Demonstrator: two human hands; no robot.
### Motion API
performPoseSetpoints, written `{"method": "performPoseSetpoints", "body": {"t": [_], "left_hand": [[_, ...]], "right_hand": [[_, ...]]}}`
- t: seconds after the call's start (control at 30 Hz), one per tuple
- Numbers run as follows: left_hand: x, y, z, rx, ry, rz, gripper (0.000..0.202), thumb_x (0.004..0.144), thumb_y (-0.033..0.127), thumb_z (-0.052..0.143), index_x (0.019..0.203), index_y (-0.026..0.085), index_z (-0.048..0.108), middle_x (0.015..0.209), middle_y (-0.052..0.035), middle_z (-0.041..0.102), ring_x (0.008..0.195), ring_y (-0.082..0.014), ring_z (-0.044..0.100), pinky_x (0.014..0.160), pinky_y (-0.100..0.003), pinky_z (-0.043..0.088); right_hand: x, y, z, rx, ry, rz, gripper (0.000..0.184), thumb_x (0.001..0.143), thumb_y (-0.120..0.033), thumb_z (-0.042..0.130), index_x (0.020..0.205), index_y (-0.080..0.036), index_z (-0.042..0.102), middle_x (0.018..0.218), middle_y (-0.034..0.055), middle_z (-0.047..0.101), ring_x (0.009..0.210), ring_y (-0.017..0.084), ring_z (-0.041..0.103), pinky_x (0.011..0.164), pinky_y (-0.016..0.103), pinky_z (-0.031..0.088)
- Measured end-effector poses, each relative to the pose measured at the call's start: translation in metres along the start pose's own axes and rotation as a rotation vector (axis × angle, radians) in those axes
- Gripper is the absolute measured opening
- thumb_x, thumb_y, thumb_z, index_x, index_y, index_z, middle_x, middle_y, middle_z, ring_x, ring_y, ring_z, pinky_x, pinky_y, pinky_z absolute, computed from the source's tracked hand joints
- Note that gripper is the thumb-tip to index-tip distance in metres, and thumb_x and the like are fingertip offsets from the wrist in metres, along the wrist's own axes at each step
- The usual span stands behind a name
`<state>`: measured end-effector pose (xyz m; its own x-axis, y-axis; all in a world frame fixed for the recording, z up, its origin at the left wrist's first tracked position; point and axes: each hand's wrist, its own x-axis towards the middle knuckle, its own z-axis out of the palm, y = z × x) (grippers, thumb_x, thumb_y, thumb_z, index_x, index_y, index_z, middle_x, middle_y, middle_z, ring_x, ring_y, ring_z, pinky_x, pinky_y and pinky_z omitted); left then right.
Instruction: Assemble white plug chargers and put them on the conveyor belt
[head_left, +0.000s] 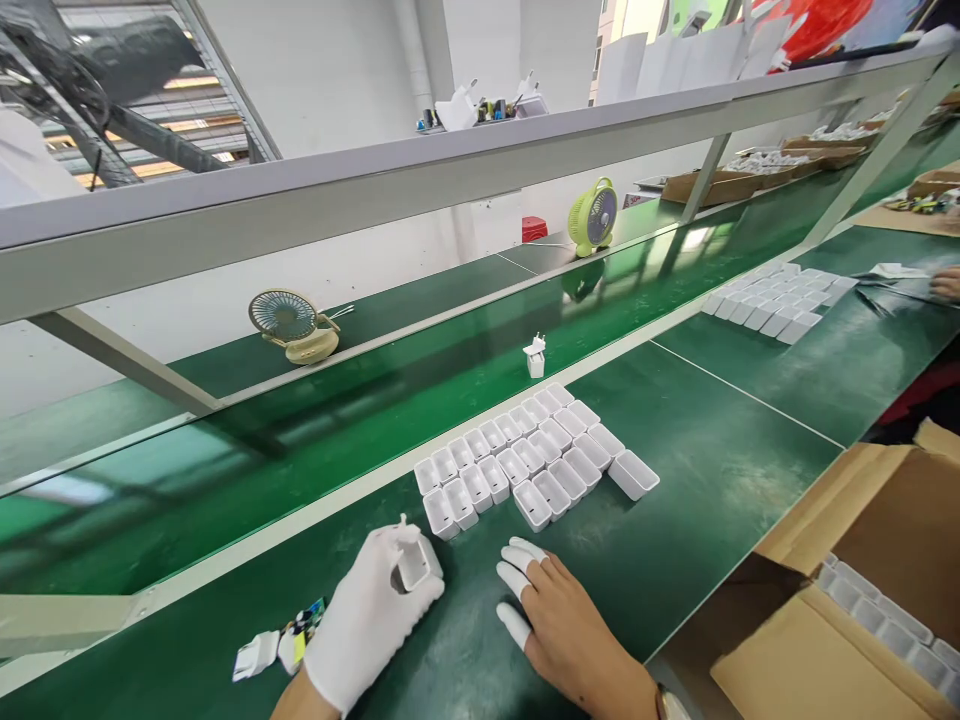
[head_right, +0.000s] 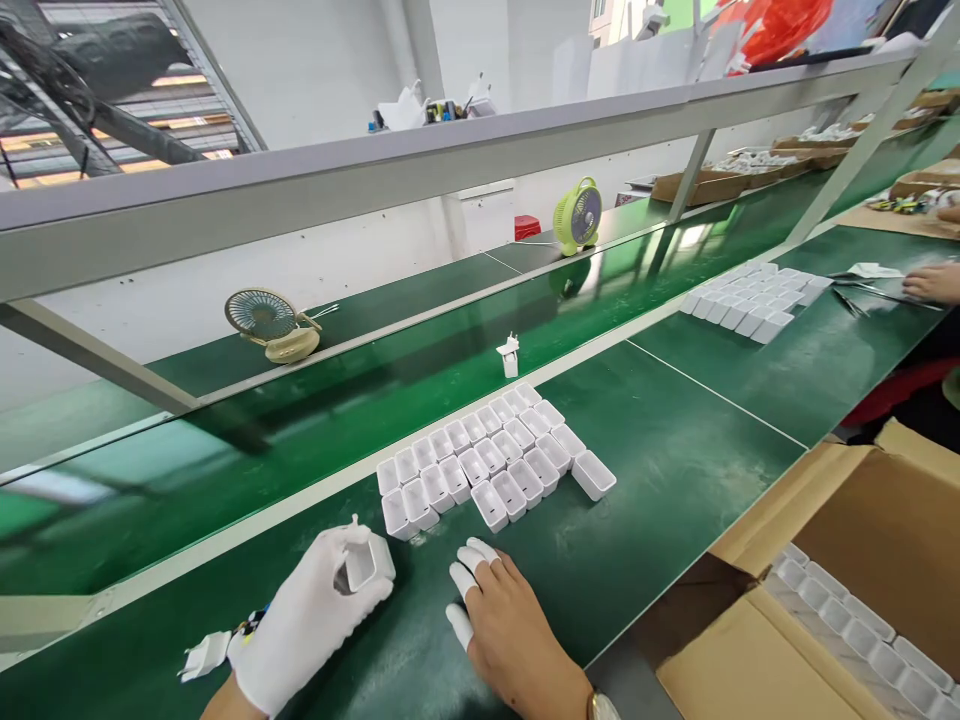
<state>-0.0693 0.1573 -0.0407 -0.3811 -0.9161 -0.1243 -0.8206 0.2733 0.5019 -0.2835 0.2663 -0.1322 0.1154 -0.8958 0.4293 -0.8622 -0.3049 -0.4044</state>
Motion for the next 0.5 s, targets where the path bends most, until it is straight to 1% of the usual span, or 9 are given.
{"method": "performPoseSetpoints", "body": {"t": [0.07,0.13,0.2,0.27,0.33,0.4,0.47,0.5], "left_hand": [[-0.006,0.02,0.004,-0.039,-0.086,0.135,0.013,0.082,0.023,0.059,0.095,0.023,0.058,0.108,-0.0028,0.061,0.101,-0.0205,0.062,0.09,-0.034,0.051],[-0.005,0.043,0.017,-0.063,-0.118,0.248,0.01,0.081,0.019,0.059,0.09,0.023,0.057,0.112,-0.0023,0.06,0.108,-0.0198,0.06,0.094,-0.033,0.05],[0.003,0.061,0.033,-0.063,-0.125,0.289,0.011,0.081,0.017,0.06,0.09,0.023,0.058,0.115,-0.0028,0.06,0.106,-0.0191,0.061,0.093,-0.033,0.052],[0.012,0.073,0.049,-0.044,-0.109,0.294,0.011,0.084,0.016,0.057,0.093,0.023,0.059,0.118,-0.0041,0.059,0.102,-0.0186,0.063,0.09,-0.034,0.054],[0.019,0.077,0.061,-0.014,-0.043,0.305,0.017,0.087,0.017,0.056,0.103,0.024,0.06,0.125,-0.0061,0.055,0.105,-0.0199,0.063,0.089,-0.035,0.055],[0.021,0.076,0.069,0.011,0.048,0.311,0.02,0.09,0.019,0.055,0.108,0.025,0.06,0.128,-0.0073,0.052,0.107,-0.0211,0.063,0.089,-0.037,0.056],[0.019,0.071,0.075,0.01,0.124,0.308,0.014,0.092,0.021,0.053,0.103,0.023,0.061,0.121,-0.0072,0.053,0.102,-0.0204,0.064,0.087,-0.037,0.056],[0.017,0.069,0.077,0.001,0.132,0.314,0.01,0.093,0.022,0.052,0.097,0.022,0.061,0.115,-0.0065,0.055,0.097,-0.0193,0.064,0.085,-0.036,0.056]], "right_hand": [[-0.014,-0.001,0.004,0.016,0.005,-0.004,0.029,0.091,-0.019,0.059,0.119,-0.015,0.061,0.122,0.0111,0.062,0.123,0.03,0.053,0.107,0.047,0.046],[-0.026,-0.002,0.008,0.026,0.002,-0.025,0.023,0.088,-0.019,0.061,0.11,-0.015,0.064,0.122,0.012,0.062,0.121,0.029,0.054,0.11,0.048,0.042],[-0.035,-0.002,0.009,0.036,-0.006,-0.045,0.019,0.086,-0.018,0.062,0.105,-0.016,0.065,0.12,0.0126,0.063,0.119,0.029,0.055,0.112,0.049,0.041],[-0.041,-0.003,0.006,0.051,0.021,-0.056,0.019,0.086,-0.016,0.062,0.105,-0.016,0.065,0.118,0.0122,0.064,0.119,0.029,0.056,0.111,0.049,0.042],[-0.046,-0.002,0.001,0.065,0.073,-0.061,0.021,0.087,-0.015,0.06,0.108,-0.016,0.064,0.117,0.0113,0.064,0.12,0.027,0.055,0.108,0.046,0.045],[-0.049,-0.002,-0.005,0.074,0.114,-0.075,0.02,0.088,-0.014,0.057,0.107,-0.015,0.064,0.117,0.0112,0.064,0.12,0.026,0.055,0.106,0.044,0.047],[-0.051,-0.002,-0.009,0.07,0.131,-0.097,0.02,0.088,-0.012,0.055,0.106,-0.013,0.064,0.117,0.0123,0.064,0.122,0.026,0.054,0.106,0.043,0.048],[-0.051,-0.002,-0.01,0.064,0.132,-0.109,0.021,0.087,-0.011,0.054,0.106,-0.013,0.064,0.117,0.013,0.064,0.122,0.027,0.054,0.106,0.044,0.047]]}}
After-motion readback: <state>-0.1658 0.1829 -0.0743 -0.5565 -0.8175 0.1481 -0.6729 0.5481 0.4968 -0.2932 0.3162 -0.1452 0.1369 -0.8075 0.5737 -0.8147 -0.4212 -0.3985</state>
